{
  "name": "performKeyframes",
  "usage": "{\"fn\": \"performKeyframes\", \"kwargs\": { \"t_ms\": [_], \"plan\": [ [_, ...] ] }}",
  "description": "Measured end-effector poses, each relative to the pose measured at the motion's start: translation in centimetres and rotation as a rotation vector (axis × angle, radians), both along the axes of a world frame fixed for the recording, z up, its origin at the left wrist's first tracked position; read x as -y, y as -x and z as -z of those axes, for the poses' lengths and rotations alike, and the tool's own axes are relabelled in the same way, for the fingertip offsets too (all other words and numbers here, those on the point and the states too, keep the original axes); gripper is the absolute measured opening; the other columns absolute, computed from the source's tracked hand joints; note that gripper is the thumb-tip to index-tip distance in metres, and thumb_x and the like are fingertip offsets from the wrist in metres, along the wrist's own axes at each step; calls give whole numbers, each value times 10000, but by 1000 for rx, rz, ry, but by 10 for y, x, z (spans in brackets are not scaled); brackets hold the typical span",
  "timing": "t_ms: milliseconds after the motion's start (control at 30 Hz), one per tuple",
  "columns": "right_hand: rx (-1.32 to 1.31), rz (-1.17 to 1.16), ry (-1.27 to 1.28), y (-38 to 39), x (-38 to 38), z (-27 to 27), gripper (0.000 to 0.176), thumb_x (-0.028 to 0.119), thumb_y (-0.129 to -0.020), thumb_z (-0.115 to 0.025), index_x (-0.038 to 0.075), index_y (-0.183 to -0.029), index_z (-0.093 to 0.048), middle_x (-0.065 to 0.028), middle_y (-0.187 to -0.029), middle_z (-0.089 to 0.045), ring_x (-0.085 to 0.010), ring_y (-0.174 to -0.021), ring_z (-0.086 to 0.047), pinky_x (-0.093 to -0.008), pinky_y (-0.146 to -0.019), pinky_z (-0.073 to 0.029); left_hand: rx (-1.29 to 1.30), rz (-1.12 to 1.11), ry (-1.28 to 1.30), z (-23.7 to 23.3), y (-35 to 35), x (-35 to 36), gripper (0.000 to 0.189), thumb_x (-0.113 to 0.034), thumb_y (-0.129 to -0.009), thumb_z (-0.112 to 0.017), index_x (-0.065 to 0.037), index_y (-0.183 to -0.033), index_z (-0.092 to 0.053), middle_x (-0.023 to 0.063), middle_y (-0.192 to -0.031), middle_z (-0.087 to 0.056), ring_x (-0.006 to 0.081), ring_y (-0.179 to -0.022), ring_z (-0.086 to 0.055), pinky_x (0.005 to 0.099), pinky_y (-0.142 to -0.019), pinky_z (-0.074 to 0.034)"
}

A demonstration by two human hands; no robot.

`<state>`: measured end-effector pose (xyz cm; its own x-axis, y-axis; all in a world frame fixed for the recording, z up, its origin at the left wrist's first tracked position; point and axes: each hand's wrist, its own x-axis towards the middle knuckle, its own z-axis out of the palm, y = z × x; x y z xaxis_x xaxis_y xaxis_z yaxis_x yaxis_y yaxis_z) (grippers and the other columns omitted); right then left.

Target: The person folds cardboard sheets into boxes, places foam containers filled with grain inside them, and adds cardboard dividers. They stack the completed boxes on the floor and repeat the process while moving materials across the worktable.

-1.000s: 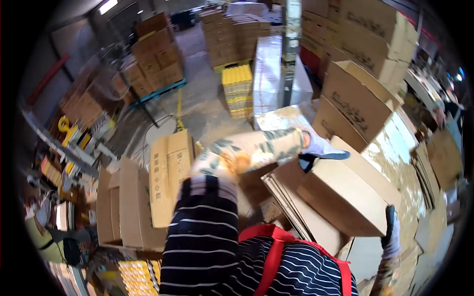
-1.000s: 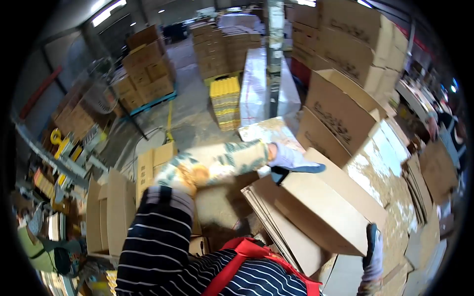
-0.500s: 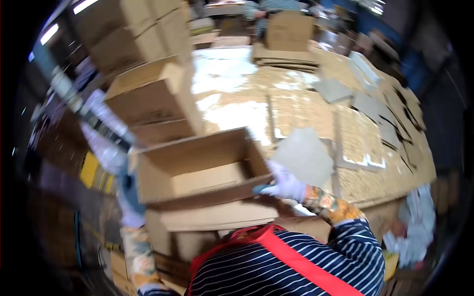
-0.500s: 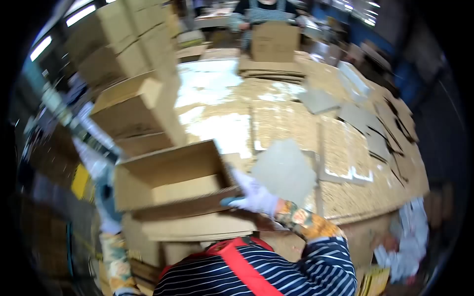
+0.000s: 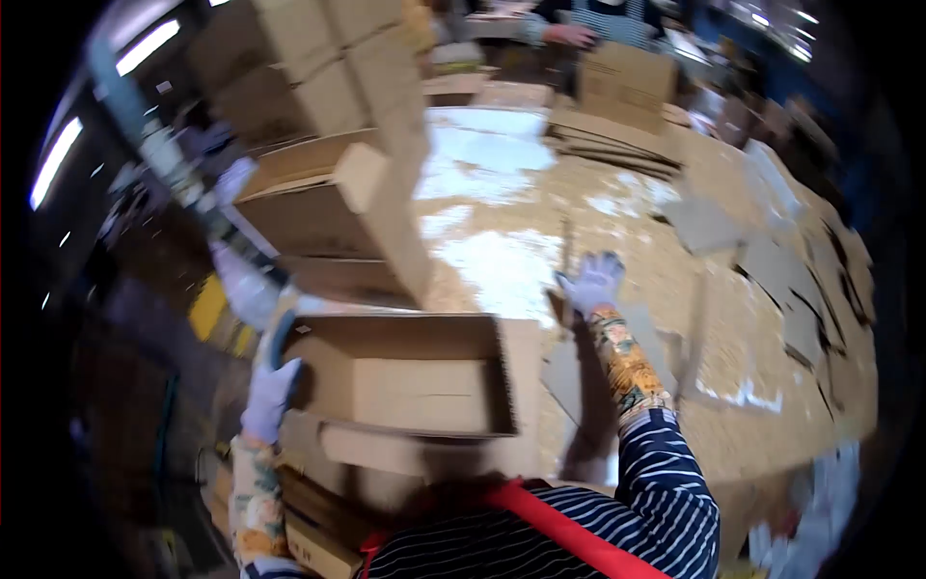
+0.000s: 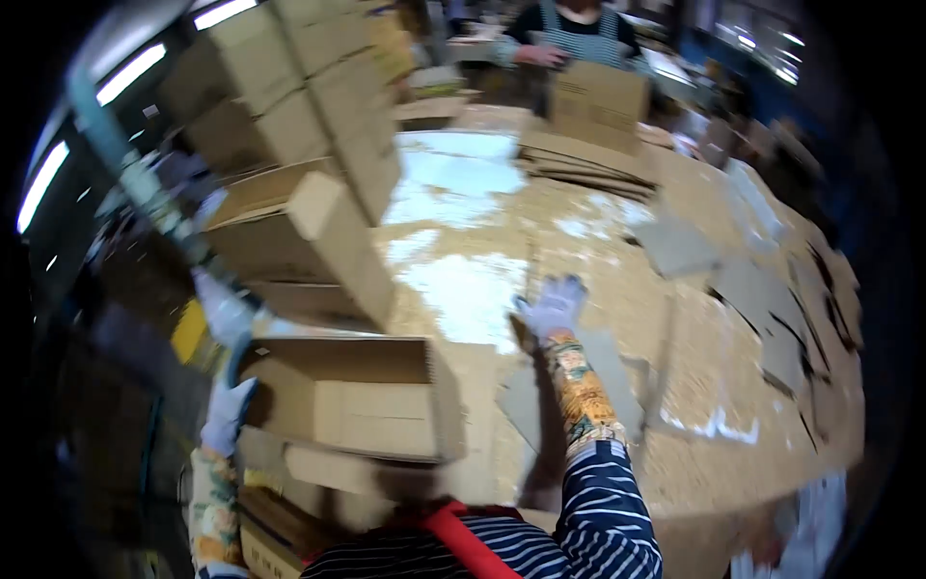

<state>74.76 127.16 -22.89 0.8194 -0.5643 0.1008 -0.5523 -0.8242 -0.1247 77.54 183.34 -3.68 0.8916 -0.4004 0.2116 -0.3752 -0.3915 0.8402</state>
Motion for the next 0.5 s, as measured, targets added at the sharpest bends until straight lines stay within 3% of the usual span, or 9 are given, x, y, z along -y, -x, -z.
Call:
{"fn": "performKeyframes", "kwargs": {
  "t_ms": [33,100,133,233,300,367,400,467,500],
  "plan": [
    [-7,25,0,-14,-13,3,946,644,-807,-598,9,-1475,-383,-284,-1508,-353,-477,-1445,-217,-628,-1170,-92,47,-20,-87,2,-3,-4,676,-51,-814,-576,14,-1467,-415,131,-1472,-470,230,-1398,-399,334,-1177,-272],
    [-96,63,-10,-27,-39,-16,1023,599,-714,-688,12,-1486,-364,-267,-1526,-338,-456,-1457,-209,-618,-1183,-78,-51,-60,-39,-9,12,5,704,-187,-853,-641,7,-1485,-398,124,-1510,-441,229,-1417,-371,349,-1191,-238],
    [-43,-13,86,-32,-33,17,1042,598,-719,-683,10,-1503,-327,-258,-1557,-290,-453,-1467,-185,-616,-1188,-68,-50,-47,-86,-25,22,13,695,-228,-881,-632,-2,-1492,-389,121,-1511,-440,219,-1418,-366,344,-1191,-232],
    [-149,-246,-4,-10,-30,28,1040,588,-755,-674,31,-1536,-270,-272,-1590,-212,-467,-1483,-127,-597,-1193,-67,-415,-171,64,-18,27,9,694,-126,-840,-590,-30,-1498,-390,105,-1526,-422,215,-1438,-332,329,-1196,-210],
    [-124,-375,-62,-6,-32,20,1076,598,-739,-695,49,-1549,-247,-285,-1596,-183,-480,-1481,-118,-594,-1193,-68,-414,-187,88,-12,20,2,698,-97,-827,-571,-38,-1499,-392,103,-1542,-402,211,-1459,-296,325,-1204,-182],
    [-222,-59,-59,2,-49,-32,919,456,-814,-652,146,-1568,-228,-293,-1595,-164,-516,-1447,-189,-616,-1150,-198,-178,-89,-22,-22,20,5,705,-80,-826,-548,-97,-1513,-389,101,-1416,-518,204,-1282,-488,312,-1099,-357],
    [-231,-84,-43,-6,-51,-34,919,456,-814,-652,146,-1568,-228,-293,-1595,-164,-516,-1447,-189,-616,-1150,-198,-105,-68,-54,-28,23,7,709,-74,-826,-540,-117,-1517,-389,100,-1374,-556,202,-1222,-551,308,-1063,-415],
    [-232,74,-183,-30,-52,-30,1234,639,-608,-793,172,-1583,-198,-329,-1587,-145,-536,-1427,-225,-623,-1135,-243,-418,-88,-28,-49,32,11,711,-85,-847,-548,-209,-1527,-381,55,-1067,-655,119,-772,-615,254,-702,-537],
    [-164,64,-162,-40,-44,-18,1216,621,-617,-795,192,-1584,-196,-318,-1586,-164,-528,-1413,-274,-631,-1100,-305,-335,-85,-6,-36,30,8,709,-93,-860,-549,-242,-1530,-373,18,-922,-623,83,-651,-531,238,-577,-475]
  ]
}}
